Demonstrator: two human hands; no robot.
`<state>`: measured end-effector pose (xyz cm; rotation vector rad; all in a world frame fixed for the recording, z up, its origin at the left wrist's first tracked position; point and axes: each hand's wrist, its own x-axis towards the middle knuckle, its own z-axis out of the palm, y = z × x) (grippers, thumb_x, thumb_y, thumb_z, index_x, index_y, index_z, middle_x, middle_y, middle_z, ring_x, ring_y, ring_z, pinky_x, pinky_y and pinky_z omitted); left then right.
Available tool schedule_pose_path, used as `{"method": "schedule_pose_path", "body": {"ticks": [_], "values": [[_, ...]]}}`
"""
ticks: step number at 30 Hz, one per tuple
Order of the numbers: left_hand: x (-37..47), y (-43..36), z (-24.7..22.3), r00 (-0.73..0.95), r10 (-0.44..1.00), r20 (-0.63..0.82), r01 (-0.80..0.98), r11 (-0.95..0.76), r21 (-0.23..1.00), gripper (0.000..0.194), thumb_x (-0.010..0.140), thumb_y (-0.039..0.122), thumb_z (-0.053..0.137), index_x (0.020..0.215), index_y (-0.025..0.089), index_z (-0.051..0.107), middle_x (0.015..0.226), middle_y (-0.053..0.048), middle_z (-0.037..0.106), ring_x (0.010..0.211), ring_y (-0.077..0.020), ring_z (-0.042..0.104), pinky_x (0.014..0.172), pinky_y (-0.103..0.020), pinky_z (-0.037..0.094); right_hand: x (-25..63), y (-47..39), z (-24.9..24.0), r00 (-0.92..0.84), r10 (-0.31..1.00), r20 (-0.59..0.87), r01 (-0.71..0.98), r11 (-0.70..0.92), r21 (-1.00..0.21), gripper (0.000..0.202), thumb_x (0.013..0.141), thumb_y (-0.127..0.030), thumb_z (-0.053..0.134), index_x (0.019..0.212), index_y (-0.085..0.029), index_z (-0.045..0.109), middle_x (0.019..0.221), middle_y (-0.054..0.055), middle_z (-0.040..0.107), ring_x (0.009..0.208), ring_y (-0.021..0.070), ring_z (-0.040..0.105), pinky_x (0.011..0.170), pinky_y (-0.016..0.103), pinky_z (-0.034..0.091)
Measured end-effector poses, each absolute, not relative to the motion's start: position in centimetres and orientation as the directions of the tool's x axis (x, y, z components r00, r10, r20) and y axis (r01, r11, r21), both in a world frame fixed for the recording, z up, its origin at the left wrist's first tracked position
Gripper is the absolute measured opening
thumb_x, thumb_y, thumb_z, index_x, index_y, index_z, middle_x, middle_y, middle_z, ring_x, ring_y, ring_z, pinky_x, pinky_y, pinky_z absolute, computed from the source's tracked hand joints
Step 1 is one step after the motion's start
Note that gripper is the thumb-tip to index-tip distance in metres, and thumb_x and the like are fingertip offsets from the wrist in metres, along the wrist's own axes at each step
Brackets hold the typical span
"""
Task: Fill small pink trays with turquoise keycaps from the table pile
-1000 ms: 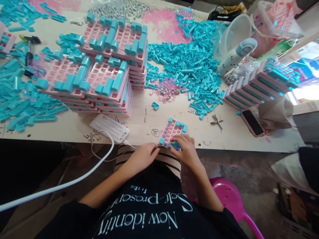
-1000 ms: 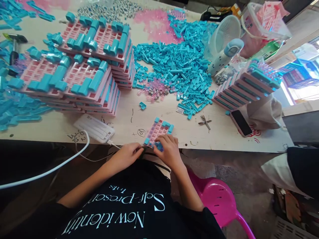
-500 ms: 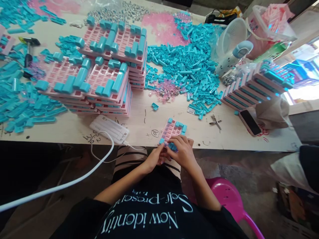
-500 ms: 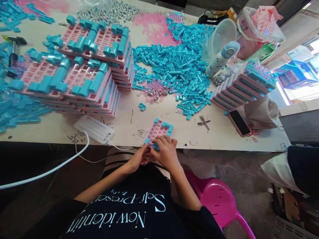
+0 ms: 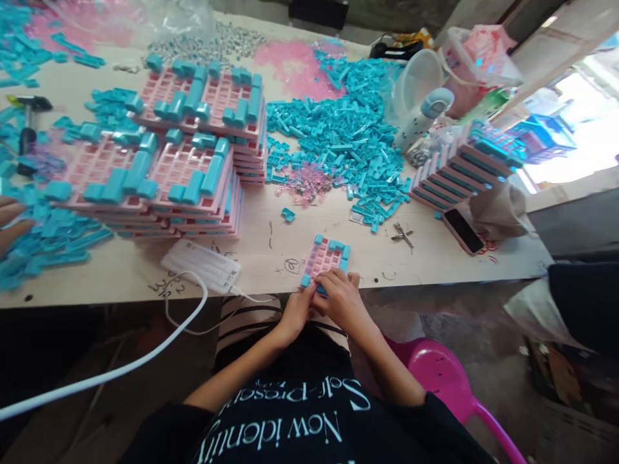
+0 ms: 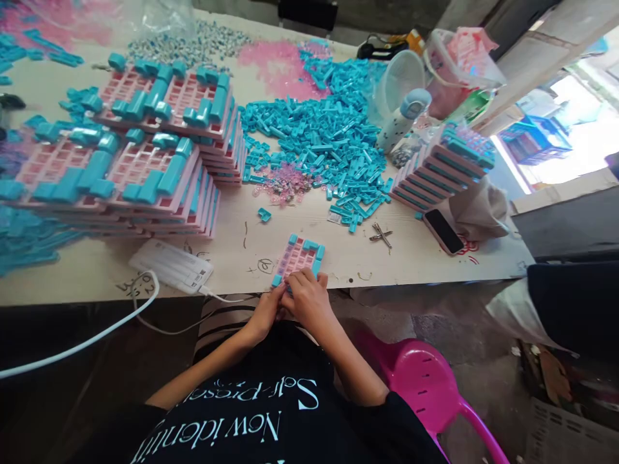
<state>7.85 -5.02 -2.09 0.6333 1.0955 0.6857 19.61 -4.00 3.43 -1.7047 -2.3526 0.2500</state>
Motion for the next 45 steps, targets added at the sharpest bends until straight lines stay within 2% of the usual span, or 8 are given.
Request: {"method": "schedule_pose_path", "body": {"ticks": [6, 11, 22, 33, 37, 40, 42, 45], "values": [[8.2, -5.0, -2.6, 0.264, 0.743, -0.615, -0.192, 0.665, 0.722, 0.052, 0.072, 0.065, 0.053, 0.052, 0.017, 0.046, 0.041, 0.004, 0.04, 0.037, -0.0063, 0.031, 0.04, -0.021, 0.019, 19.5, -4.2, 3.4, -0.295, 0.955, 0.04, 0.923, 0.295, -0.245, 0.006, 0.083, -0.024, 0.056, 0.087, -0.02, 0.059, 0.09, 0.004, 0.066, 0.091, 0.0209, 0.052, 0.076, 0.036, 0.03], [8.4, -5.1, -3.0, 0.277, 0.745, -0.607, -0.218, 0.664, 0.715, 0.055, 0.071, 0.065, 0.054, 0.051, 0.015, 0.046, 0.042, 0.003, 0.043, 0.038, -0.0052, 0.032, 0.04, -0.02, 0.018, 19.7, -3.9, 4.0, -0.317, 0.948, -0.018, 0.924, 0.304, -0.231, 0.004, 0.083, -0.02, 0.057, 0.081, -0.017, 0.058, 0.087, 0.004, 0.063, 0.091, 0.0209, 0.051, 0.077, 0.035, 0.029], [9.2, -5.2, -3.3, 0.161, 0.817, -0.554, -0.22, 0.577, 0.787, 0.055, 0.076, 0.059, 0.05, 0.044, 0.018, 0.033, 0.038, 0.006, 0.03, 0.038, -0.0046, 0.025, 0.042, -0.022, 0.017, 19.8, -2.6, 5.0, -0.322, 0.936, -0.144, 0.91, 0.263, -0.32, 0.005, 0.081, -0.015, 0.057, 0.077, -0.016, 0.058, 0.087, 0.003, 0.065, 0.093, 0.0185, 0.048, 0.074, 0.035, 0.025], [9.5, -5.6, -4.6, 0.104, 0.85, -0.516, -0.174, 0.526, 0.832, 0.057, 0.076, 0.061, 0.049, 0.04, 0.018, 0.036, 0.034, 0.005, 0.029, 0.035, -0.0048, 0.025, 0.041, -0.023, 0.018, 19.9, -3.5, 3.7, -0.216, 0.971, -0.102, 0.927, 0.171, -0.334, 0.005, 0.08, -0.021, 0.061, 0.083, -0.023, 0.065, 0.101, 0.001, 0.063, 0.101, 0.0221, 0.044, 0.075, 0.035, 0.026], [8.8, -5.5, -4.5, 0.16, 0.84, -0.519, -0.122, 0.539, 0.834, 0.061, 0.076, 0.066, 0.043, 0.038, 0.018, 0.04, 0.033, 0.003, 0.033, 0.035, -0.0056, 0.029, 0.041, -0.024, 0.02, 20.6, -3.0, 3.6, -0.216, 0.968, -0.13, 0.903, 0.147, -0.404, 0.007, 0.077, -0.026, 0.066, 0.082, -0.025, 0.071, 0.107, 0.003, 0.063, 0.106, 0.0247, 0.045, 0.08, 0.038, 0.03], [8.1, -5.3, -4.0, 0.278, 0.769, -0.576, -0.112, 0.622, 0.775, 0.063, 0.073, 0.071, 0.04, 0.053, 0.014, 0.057, 0.035, 0.003, 0.037, 0.034, -0.0058, 0.028, 0.04, -0.023, 0.017, 22.1, -1.2, 3.9, -0.354, 0.924, -0.141, 0.813, 0.23, -0.534, 0.009, 0.077, -0.03, 0.067, 0.082, -0.027, 0.073, 0.107, 0.004, 0.065, 0.105, 0.0245, 0.049, 0.084, 0.039, 0.035], [7.9, -5.2, -3.7, 0.365, 0.716, -0.595, -0.119, 0.67, 0.733, 0.067, 0.069, 0.075, 0.039, 0.068, 0.012, 0.062, 0.037, 0.004, 0.04, 0.033, -0.005, 0.025, 0.04, -0.023, 0.013, 23.1, 1.0, 3.9, -0.431, 0.898, -0.084, 0.697, 0.272, -0.663, 0.012, 0.08, -0.03, 0.063, 0.085, -0.026, 0.073, 0.098, 0.004, 0.068, 0.095, 0.02, 0.056, 0.083, 0.035, 0.04], [8.2, -4.9, -3.5, 0.484, 0.615, -0.623, -0.102, 0.747, 0.657, 0.074, 0.068, 0.079, 0.033, 0.077, 0.011, 0.063, 0.037, 0.004, 0.042, 0.031, -0.004, 0.02, 0.04, -0.023, 0.009, 23.6, 5.5, 3.6, -0.315, 0.948, 0.039, 0.644, 0.244, -0.725, 0.018, 0.083, -0.028, 0.057, 0.091, -0.021, 0.071, 0.089, 0.005, 0.07, 0.081, 0.0167, 0.061, 0.077, 0.03, 0.045]]}}
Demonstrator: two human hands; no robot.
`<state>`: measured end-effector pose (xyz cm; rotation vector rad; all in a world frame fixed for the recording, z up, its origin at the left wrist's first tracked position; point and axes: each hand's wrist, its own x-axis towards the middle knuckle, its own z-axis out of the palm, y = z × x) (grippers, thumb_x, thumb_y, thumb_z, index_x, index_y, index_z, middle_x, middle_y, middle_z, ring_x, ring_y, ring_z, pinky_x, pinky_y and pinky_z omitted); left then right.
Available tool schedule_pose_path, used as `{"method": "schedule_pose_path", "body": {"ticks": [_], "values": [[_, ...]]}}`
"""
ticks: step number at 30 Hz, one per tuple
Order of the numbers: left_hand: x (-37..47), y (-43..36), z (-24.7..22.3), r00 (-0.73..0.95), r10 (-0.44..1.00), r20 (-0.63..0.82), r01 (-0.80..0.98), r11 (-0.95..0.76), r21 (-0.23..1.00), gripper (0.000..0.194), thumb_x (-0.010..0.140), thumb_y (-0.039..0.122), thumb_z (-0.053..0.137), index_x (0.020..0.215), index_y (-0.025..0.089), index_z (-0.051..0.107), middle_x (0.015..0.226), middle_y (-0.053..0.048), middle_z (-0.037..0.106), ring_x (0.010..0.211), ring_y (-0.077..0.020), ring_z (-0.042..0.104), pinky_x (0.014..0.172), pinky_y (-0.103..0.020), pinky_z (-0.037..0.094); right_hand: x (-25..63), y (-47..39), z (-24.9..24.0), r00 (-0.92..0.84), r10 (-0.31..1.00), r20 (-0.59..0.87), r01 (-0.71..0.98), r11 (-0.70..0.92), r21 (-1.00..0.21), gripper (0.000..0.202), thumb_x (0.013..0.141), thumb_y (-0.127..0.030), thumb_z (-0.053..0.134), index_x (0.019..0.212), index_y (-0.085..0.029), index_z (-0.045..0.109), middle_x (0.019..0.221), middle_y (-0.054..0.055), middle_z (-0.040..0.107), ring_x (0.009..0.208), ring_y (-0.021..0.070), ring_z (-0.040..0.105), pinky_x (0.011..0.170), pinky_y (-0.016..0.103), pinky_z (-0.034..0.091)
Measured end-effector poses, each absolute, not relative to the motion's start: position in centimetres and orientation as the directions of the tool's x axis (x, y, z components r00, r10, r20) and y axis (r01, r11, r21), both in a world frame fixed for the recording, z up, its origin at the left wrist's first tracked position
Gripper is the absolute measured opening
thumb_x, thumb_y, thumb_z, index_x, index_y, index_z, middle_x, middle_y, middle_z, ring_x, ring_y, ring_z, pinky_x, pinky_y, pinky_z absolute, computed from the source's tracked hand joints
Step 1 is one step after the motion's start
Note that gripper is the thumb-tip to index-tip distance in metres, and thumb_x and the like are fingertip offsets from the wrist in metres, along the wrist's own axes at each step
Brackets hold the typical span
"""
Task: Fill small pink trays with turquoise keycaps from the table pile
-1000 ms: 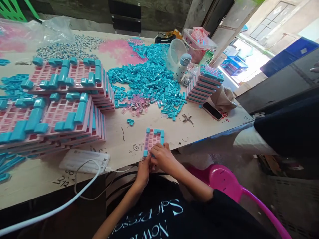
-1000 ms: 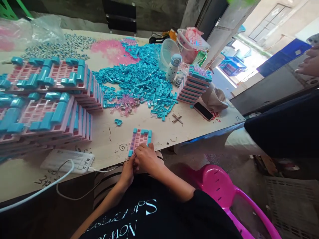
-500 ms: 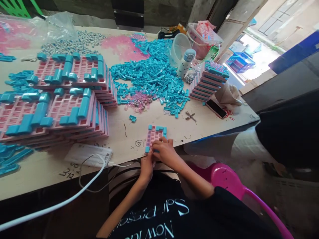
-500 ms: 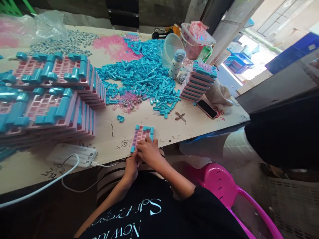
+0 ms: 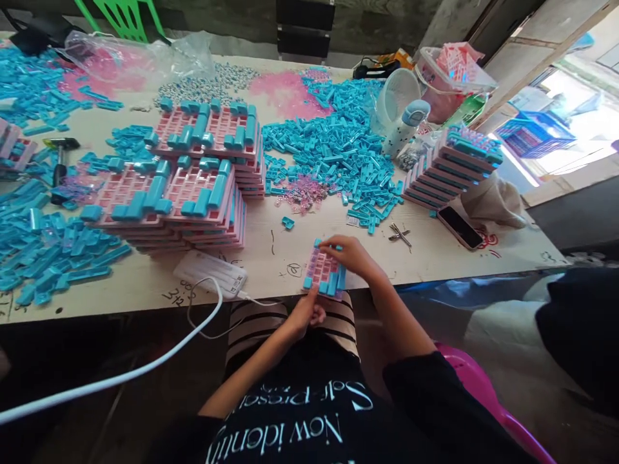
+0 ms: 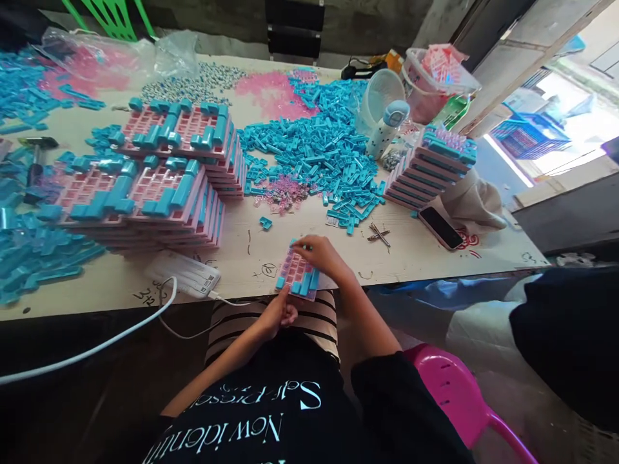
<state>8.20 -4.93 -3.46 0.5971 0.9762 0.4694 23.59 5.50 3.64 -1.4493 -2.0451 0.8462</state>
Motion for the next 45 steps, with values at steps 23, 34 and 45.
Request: {"method": "schedule_pose_path", "body": {"ticks": [23, 34, 45], "values": [[6.7, -7.7, -4.6, 0.287, 0.812, -0.508, -0.286, 0.579, 0.764, 0.068, 0.074, 0.074, 0.037, 0.061, 0.012, 0.062, 0.058, -0.008, 0.061, 0.045, -0.0097, 0.04, 0.046, -0.025, 0.026, 21.6, 18.3, 0.1, -0.236, 0.969, 0.078, 0.789, 0.238, -0.567, 0.017, 0.074, -0.014, 0.056, 0.088, -0.011, 0.066, 0.081, 0.008, 0.066, 0.077, 0.0178, 0.059, 0.076, 0.03, 0.044], [3.9, -6.7, -2.5, 0.258, 0.735, -0.627, -0.554, 0.645, 0.527, 0.05, 0.067, 0.057, 0.064, 0.084, 0.01, 0.061, 0.071, -0.009, 0.068, 0.061, -0.0169, 0.062, 0.063, -0.029, 0.047, 21.8, 6.4, 2.9, -0.223, 0.972, 0.081, 0.462, 0.178, -0.869, 0.023, 0.077, -0.033, 0.057, 0.095, -0.018, 0.058, 0.079, 0.002, 0.064, 0.07, 0.0123, 0.059, 0.062, 0.025, 0.047], [4.2, -8.4, -2.5, 0.393, 0.699, -0.598, -0.475, 0.71, 0.519, 0.043, 0.066, 0.048, 0.061, 0.08, 0.008, 0.064, 0.069, -0.009, 0.067, 0.064, -0.0192, 0.062, 0.063, -0.03, 0.046, 19.7, 3.9, 1.9, -0.447, 0.89, 0.086, 0.699, 0.407, -0.588, 0.018, 0.085, -0.029, 0.054, 0.093, -0.022, 0.068, 0.107, 0.005, 0.065, 0.104, 0.0209, 0.05, 0.093, 0.038, 0.032]]}}
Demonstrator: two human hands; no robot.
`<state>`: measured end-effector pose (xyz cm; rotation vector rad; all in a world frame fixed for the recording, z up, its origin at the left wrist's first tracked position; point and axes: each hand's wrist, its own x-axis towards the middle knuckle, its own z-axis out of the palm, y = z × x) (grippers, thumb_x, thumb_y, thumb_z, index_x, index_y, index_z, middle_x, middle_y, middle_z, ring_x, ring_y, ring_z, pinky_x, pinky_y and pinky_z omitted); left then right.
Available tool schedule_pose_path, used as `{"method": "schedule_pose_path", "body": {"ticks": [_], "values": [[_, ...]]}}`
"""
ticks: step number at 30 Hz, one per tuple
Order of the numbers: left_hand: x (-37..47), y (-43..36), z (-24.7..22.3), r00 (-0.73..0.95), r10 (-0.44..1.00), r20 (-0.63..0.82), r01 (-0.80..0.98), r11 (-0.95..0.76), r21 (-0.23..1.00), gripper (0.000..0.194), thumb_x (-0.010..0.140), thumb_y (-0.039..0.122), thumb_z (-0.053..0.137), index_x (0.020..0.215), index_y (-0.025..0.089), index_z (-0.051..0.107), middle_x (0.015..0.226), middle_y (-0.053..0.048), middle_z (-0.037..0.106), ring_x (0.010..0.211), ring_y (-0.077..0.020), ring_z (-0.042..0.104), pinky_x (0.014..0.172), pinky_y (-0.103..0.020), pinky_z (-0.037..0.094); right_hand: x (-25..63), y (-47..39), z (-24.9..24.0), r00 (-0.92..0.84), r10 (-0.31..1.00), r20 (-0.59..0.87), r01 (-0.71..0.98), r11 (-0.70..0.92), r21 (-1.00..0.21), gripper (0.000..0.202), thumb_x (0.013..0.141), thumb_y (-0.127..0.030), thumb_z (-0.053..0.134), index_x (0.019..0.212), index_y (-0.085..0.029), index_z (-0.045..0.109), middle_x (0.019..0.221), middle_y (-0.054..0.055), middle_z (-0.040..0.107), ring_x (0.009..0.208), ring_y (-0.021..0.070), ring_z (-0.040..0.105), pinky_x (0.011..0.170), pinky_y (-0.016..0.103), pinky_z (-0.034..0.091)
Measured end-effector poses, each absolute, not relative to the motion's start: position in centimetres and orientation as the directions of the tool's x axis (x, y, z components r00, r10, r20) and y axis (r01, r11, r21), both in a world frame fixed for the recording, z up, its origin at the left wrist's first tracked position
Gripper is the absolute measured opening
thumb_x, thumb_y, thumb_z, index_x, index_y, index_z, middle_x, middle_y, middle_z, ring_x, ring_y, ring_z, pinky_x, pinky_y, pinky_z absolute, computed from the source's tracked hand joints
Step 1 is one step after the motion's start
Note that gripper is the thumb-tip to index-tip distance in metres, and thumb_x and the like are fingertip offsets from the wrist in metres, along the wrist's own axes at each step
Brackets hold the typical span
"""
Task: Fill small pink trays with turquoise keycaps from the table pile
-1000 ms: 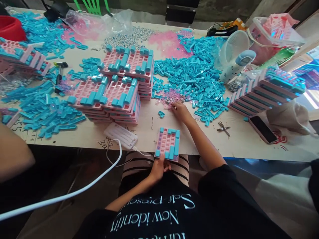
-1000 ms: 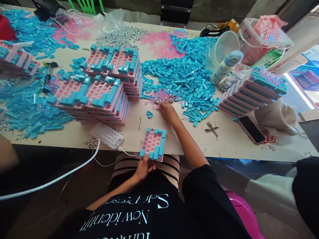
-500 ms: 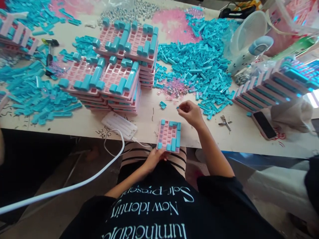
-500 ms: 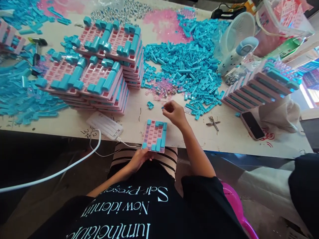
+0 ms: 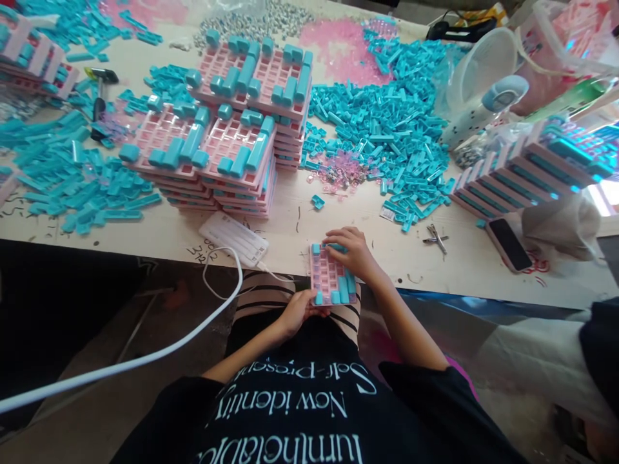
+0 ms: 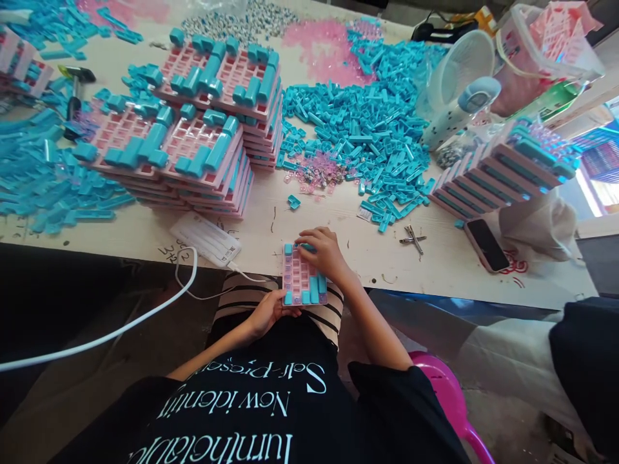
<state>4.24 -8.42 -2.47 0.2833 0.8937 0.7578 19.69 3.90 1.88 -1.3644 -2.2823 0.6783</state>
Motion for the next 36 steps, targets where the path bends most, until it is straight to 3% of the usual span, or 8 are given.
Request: {"method": "schedule_pose_path", "body": {"ticks": [6, 10, 13, 20, 24, 30, 36], "values": [[4.1, -8.1, -2.7, 0.402, 0.698, -0.593, -0.476, 0.713, 0.516, 0.038, 0.065, 0.043, 0.063, 0.081, 0.009, 0.065, 0.07, -0.008, 0.068, 0.066, -0.0191, 0.063, 0.065, -0.03, 0.047, 19.3, 3.4, 2.2, -0.419, 0.908, 0.008, 0.806, 0.376, -0.457, 0.018, 0.085, -0.035, 0.056, 0.095, -0.027, 0.069, 0.114, 0.003, 0.062, 0.108, 0.0232, 0.043, 0.088, 0.038, 0.027], [4.2, -7.4, -2.8, 0.353, 0.701, -0.62, -0.507, 0.7, 0.503, 0.037, 0.06, 0.037, 0.068, 0.086, 0.01, 0.066, 0.077, -0.007, 0.07, 0.078, -0.0216, 0.064, 0.072, -0.032, 0.049, 18.2, 2.9, 3.7, -0.446, 0.894, -0.045, 0.868, 0.42, -0.264, 0.019, 0.087, -0.029, 0.053, 0.094, -0.022, 0.069, 0.117, 0.008, 0.061, 0.112, 0.0273, 0.039, 0.085, 0.04, 0.022], [4.4, -6.9, -2.3, 0.339, 0.682, -0.648, -0.52, 0.71, 0.474, 0.037, 0.066, 0.039, 0.067, 0.088, 0.009, 0.066, 0.081, -0.009, 0.071, 0.082, -0.0233, 0.065, 0.076, -0.034, 0.05, 17.7, 2.9, 4.4, -0.5, 0.864, -0.067, 0.857, 0.482, -0.185, 0.021, 0.088, -0.024, 0.049, 0.092, -0.02, 0.069, 0.114, 0.009, 0.061, 0.108, 0.0272, 0.04, 0.082, 0.041, 0.02], [4.9, -6.0, -1.2, 0.317, 0.651, -0.69, -0.548, 0.719, 0.427, 0.025, 0.08, 0.033, 0.058, 0.084, 0.011, 0.068, 0.082, -0.008, 0.072, 0.083, -0.0222, 0.066, 0.082, -0.035, 0.05, 18.1, 3.2, 4.1, -0.459, 0.884, -0.083, 0.866, 0.425, -0.263, 0.02, 0.088, -0.03, 0.051, 0.09, -0.026, 0.071, 0.114, 0.004, 0.064, 0.105, 0.0254, 0.041, 0.077, 0.04, 0.019], [4.9, -5.9, -1.5, 0.318, 0.663, -0.677, -0.54, 0.714, 0.445, 0.026, 0.078, 0.036, 0.061, 0.082, 0.011, 0.069, 0.08, -0.008, 0.072, 0.08, -0.0219, 0.066, 0.081, -0.035, 0.05, 17.1, 2.7, 5.0, -0.427, 0.897, -0.118, 0.897, 0.402, -0.185, 0.021, 0.088, -0.021, 0.05, 0.084, -0.022, 0.071, 0.106, 0.008, 0.066, 0.102, 0.027, 0.041, 0.075, 0.04, 0.019], [4.7, -5.9, -1.9, 0.333, 0.664, -0.67, -0.5, 0.726, 0.472, 0.041, 0.069, 0.046, 0.067, 0.088, 0.01, 0.068, 0.084, -0.009, 0.072, 0.078, -0.0222, 0.066, 0.076, -0.035, 0.051, 15.8, 3.5, 6.3, -0.512, 0.828, -0.231, 0.858, 0.507, -0.084, 0.022, 0.081, -0.007, 0.049, 0.07, -0.014, 0.066, 0.082, 0.013, 0.068, 0.091, 0.0263, 0.048, 0.075, 0.041, 0.021], [4.3, -5.6, -0.6, 0.405, 0.698, -0.59, -0.42, 0.715, 0.559, 0.047, 0.062, 0.046, 0.072, 0.088, 0.007, 0.065, 0.082, -0.012, 0.07, 0.076, -0.0241, 0.065, 0.074, -0.035, 0.049, 17.0, 4.1, 6.1, -0.536, 0.796, -0.281, 0.843, 0.486, -0.231, 0.015, 0.082, -0.019, 0.054, 0.079, -0.017, 0.068, 0.084, 0.007, 0.07, 0.084, 0.0213, 0.057, 0.079, 0.038, 0.023]]}}
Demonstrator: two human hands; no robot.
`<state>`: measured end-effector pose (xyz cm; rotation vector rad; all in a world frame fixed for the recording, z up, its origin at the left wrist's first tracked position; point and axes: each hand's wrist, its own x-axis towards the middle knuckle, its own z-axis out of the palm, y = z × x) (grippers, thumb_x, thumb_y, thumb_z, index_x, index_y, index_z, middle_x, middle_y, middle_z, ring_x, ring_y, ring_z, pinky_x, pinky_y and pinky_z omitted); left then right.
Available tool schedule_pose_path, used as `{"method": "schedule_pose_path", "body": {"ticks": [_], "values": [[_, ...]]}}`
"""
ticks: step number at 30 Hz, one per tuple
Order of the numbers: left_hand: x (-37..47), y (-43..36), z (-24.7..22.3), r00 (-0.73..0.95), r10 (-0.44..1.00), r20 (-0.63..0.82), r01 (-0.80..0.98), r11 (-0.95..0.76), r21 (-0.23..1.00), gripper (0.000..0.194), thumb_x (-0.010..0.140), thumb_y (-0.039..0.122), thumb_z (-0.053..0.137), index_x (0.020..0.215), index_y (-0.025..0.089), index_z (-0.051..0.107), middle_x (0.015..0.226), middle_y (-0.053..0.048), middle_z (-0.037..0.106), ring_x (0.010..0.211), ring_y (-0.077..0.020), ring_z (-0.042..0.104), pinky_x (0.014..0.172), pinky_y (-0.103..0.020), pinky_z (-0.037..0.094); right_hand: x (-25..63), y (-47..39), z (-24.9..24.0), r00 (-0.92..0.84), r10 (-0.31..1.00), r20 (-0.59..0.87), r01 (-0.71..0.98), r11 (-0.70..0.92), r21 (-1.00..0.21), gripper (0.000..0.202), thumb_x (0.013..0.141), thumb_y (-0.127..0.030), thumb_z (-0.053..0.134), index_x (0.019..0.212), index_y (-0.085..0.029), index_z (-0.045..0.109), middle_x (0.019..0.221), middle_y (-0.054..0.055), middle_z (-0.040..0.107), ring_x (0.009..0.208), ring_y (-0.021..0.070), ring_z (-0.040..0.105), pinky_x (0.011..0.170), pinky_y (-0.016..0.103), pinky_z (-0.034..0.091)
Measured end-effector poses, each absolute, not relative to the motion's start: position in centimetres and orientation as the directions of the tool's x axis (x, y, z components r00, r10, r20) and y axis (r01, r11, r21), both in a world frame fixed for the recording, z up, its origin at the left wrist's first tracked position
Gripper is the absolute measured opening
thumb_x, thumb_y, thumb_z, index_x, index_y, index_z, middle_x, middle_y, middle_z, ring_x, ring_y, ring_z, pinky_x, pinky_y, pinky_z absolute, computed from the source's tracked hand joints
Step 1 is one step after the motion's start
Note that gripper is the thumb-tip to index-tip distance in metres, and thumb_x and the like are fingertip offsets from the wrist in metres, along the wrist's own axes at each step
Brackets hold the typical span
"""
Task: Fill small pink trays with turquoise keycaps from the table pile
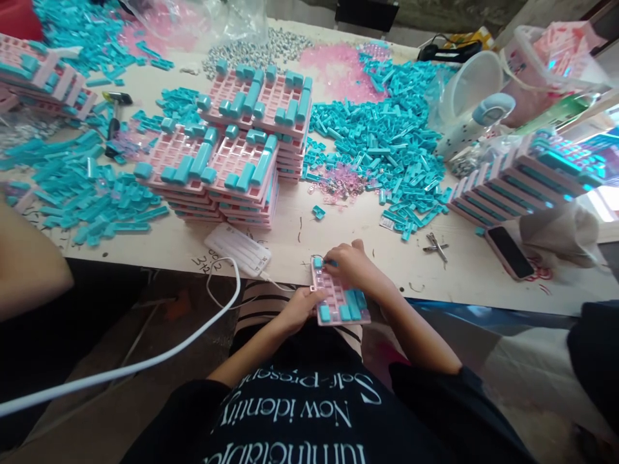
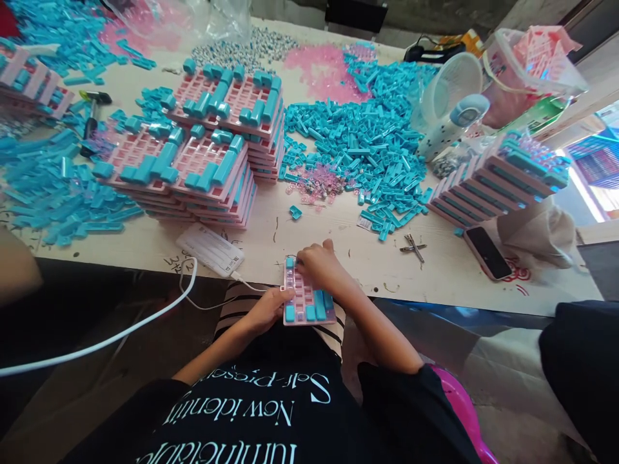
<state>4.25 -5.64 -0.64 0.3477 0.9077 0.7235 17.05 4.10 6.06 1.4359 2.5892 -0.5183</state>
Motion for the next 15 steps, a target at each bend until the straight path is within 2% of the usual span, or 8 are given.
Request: {"method": "schedule_pose_path", "body": {"ticks": [4, 7, 11, 15], "values": [[4.1, -4.7, 0.6, 0.363, 0.821, -0.441, -0.39, 0.564, 0.728, 0.044, 0.063, 0.032, 0.073, 0.101, 0.012, 0.061, 0.094, -0.008, 0.067, 0.086, -0.0216, 0.062, 0.08, -0.033, 0.047, 18.3, 4.2, 6.9, -0.513, 0.832, -0.212, 0.83, 0.417, -0.372, 0.012, 0.082, -0.02, 0.057, 0.08, -0.02, 0.069, 0.086, 0.003, 0.07, 0.085, 0.0183, 0.059, 0.079, 0.036, 0.025], [4.1, -3.8, 1.0, 0.325, 0.875, -0.359, -0.364, 0.467, 0.806, 0.055, 0.06, 0.02, 0.074, 0.112, 0.017, 0.055, 0.101, -0.005, 0.064, 0.089, -0.0192, 0.059, 0.081, -0.03, 0.046, 18.9, 4.3, 7.7, -0.535, 0.837, -0.117, 0.79, 0.446, -0.42, 0.013, 0.083, -0.02, 0.056, 0.081, -0.02, 0.069, 0.088, 0.002, 0.069, 0.087, 0.0184, 0.059, 0.078, 0.036, 0.028], [4.2, -2.6, 1.2, 0.324, 0.892, -0.316, -0.517, 0.446, 0.73, 0.06, 0.056, 0.018, 0.075, 0.112, 0.021, 0.053, 0.1, -0.002, 0.063, 0.089, -0.0181, 0.059, 0.081, -0.031, 0.046, 19.0, 3.9, 8.0, -0.567, 0.819, 0.088, 0.719, 0.544, -0.433, 0.015, 0.086, -0.025, 0.055, 0.086, -0.021, 0.07, 0.094, 0.004, 0.068, 0.092, 0.0194, 0.056, 0.078, 0.035, 0.034], [4.9, -1.1, 1.4, 0.187, 0.902, -0.389, -0.655, 0.41, 0.635, 0.037, 0.064, 0.028, 0.072, 0.096, 0.018, 0.058, 0.082, 0.002, 0.063, 0.079, -0.0145, 0.06, 0.077, -0.027, 0.046, 18.3, 3.1, 7.6, -0.58, 0.797, 0.169, 0.702, 0.595, -0.392, 0.016, 0.088, -0.026, 0.054, 0.092, -0.019, 0.068, 0.097, 0.006, 0.067, 0.095, 0.0206, 0.055, 0.08, 0.036, 0.037]]}}
